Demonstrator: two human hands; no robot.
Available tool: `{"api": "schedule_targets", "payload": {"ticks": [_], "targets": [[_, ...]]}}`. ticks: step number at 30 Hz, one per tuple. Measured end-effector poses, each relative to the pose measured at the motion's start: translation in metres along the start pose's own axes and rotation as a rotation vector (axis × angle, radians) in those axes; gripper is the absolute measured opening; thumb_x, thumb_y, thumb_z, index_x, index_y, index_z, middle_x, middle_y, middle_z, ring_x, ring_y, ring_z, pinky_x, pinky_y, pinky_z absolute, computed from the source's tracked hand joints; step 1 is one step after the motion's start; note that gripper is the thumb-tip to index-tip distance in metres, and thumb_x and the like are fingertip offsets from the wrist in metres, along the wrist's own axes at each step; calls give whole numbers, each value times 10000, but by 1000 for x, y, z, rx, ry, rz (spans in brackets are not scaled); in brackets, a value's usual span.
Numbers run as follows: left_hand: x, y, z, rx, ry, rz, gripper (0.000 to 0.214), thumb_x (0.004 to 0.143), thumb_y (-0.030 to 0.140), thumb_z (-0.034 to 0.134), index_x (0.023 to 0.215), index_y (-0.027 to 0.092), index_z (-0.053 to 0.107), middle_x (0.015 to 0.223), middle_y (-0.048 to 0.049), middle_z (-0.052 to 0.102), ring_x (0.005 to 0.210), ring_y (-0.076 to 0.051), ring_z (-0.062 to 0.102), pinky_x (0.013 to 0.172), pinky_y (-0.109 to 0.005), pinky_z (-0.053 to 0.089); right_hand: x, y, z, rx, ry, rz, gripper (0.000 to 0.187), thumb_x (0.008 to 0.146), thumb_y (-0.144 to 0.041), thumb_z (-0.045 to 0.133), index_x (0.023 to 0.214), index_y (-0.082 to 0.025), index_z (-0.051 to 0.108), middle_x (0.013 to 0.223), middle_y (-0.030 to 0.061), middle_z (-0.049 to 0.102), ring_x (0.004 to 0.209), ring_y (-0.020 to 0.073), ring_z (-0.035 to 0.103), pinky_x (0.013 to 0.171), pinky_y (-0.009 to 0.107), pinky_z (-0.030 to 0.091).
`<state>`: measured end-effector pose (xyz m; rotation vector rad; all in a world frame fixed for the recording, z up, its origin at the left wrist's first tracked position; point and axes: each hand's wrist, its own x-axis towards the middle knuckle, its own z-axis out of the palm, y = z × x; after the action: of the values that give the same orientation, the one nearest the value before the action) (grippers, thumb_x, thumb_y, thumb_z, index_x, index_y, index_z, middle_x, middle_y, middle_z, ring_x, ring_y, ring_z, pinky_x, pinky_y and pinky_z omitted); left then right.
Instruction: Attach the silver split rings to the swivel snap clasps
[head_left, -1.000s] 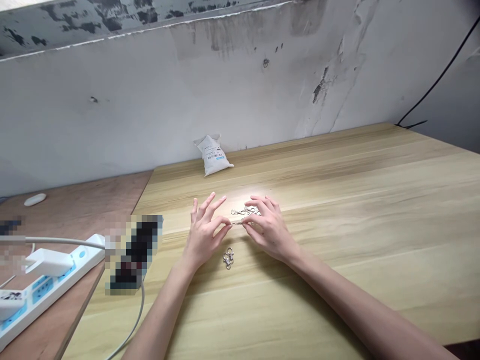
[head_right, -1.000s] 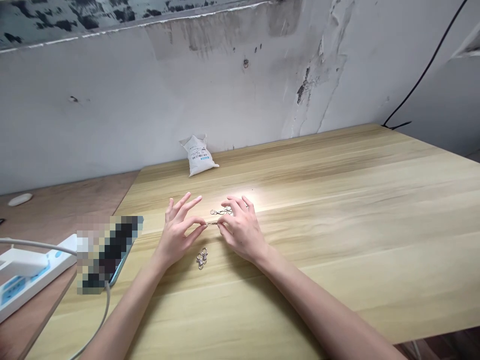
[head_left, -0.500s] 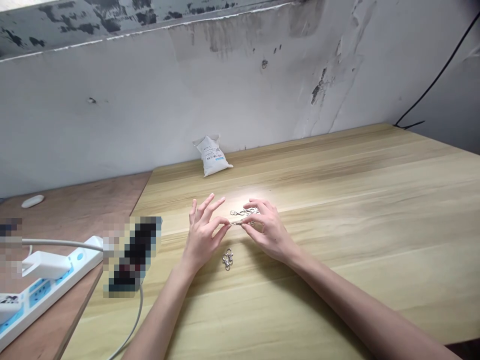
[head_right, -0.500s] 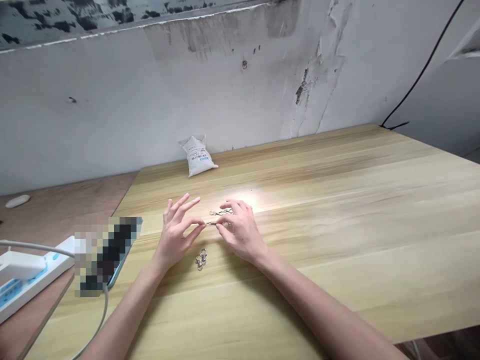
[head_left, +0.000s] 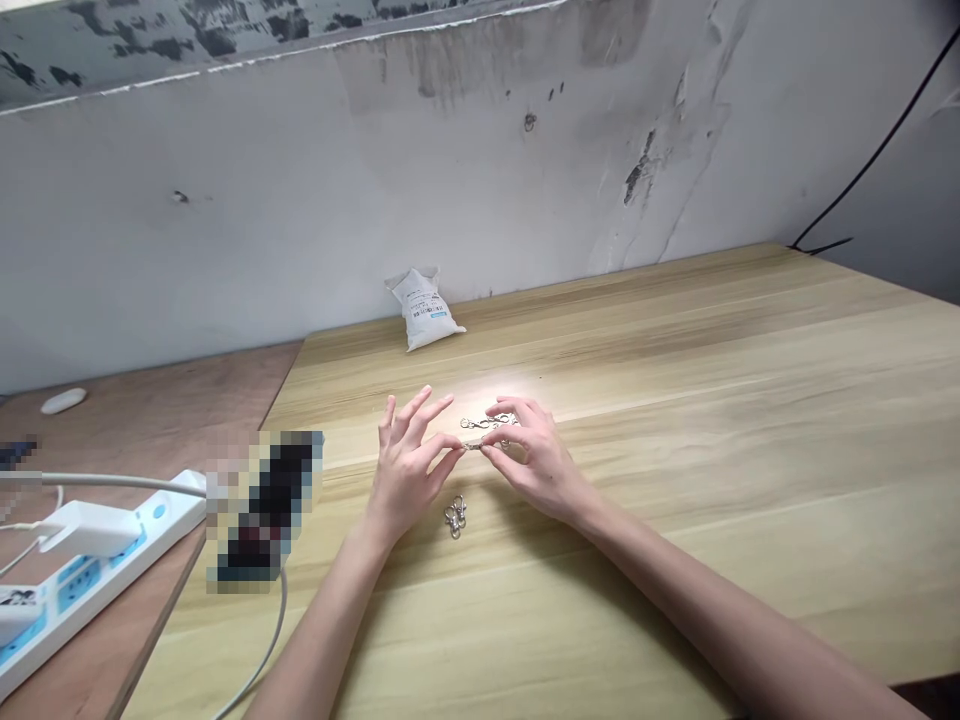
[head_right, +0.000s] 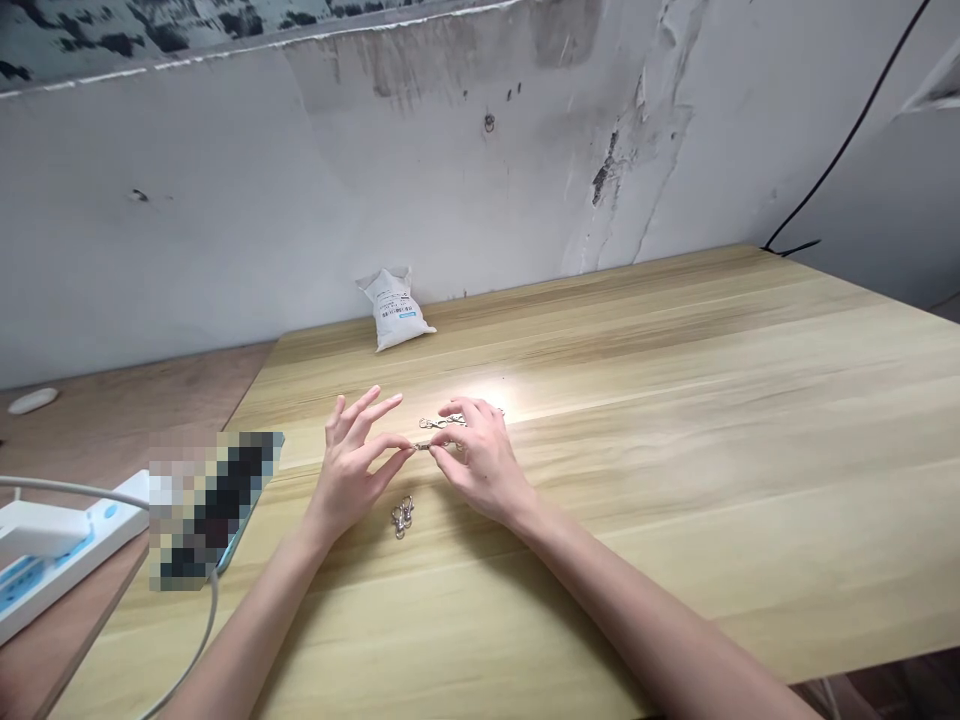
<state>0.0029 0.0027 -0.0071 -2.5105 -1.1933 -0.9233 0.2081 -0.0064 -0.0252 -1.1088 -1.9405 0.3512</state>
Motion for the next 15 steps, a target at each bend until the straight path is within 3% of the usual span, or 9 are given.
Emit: {"api": "schedule_targets", "payload": {"ticks": [10, 15], "targets": [[0, 13, 6, 175, -95, 45, 183, 908, 169, 559, 750, 203, 646, 1348, -61, 603, 1361, -287, 452, 1179, -603, 194, -1, -12, 8, -194, -11, -169, 108, 870, -147, 598, 792, -202, 649, 1147, 81, 651, 1204, 267, 528, 1093, 538, 301], [-2, 9, 6, 85, -191, -71, 121, 906, 253, 574, 838, 219, 669, 1381, -83, 562, 1391, -302, 397, 1166, -624, 203, 0, -8, 5, -157, 23, -118, 92, 879, -171, 607, 818, -208, 664, 1137, 87, 647, 1175, 263, 542, 1069, 533, 328]]}}
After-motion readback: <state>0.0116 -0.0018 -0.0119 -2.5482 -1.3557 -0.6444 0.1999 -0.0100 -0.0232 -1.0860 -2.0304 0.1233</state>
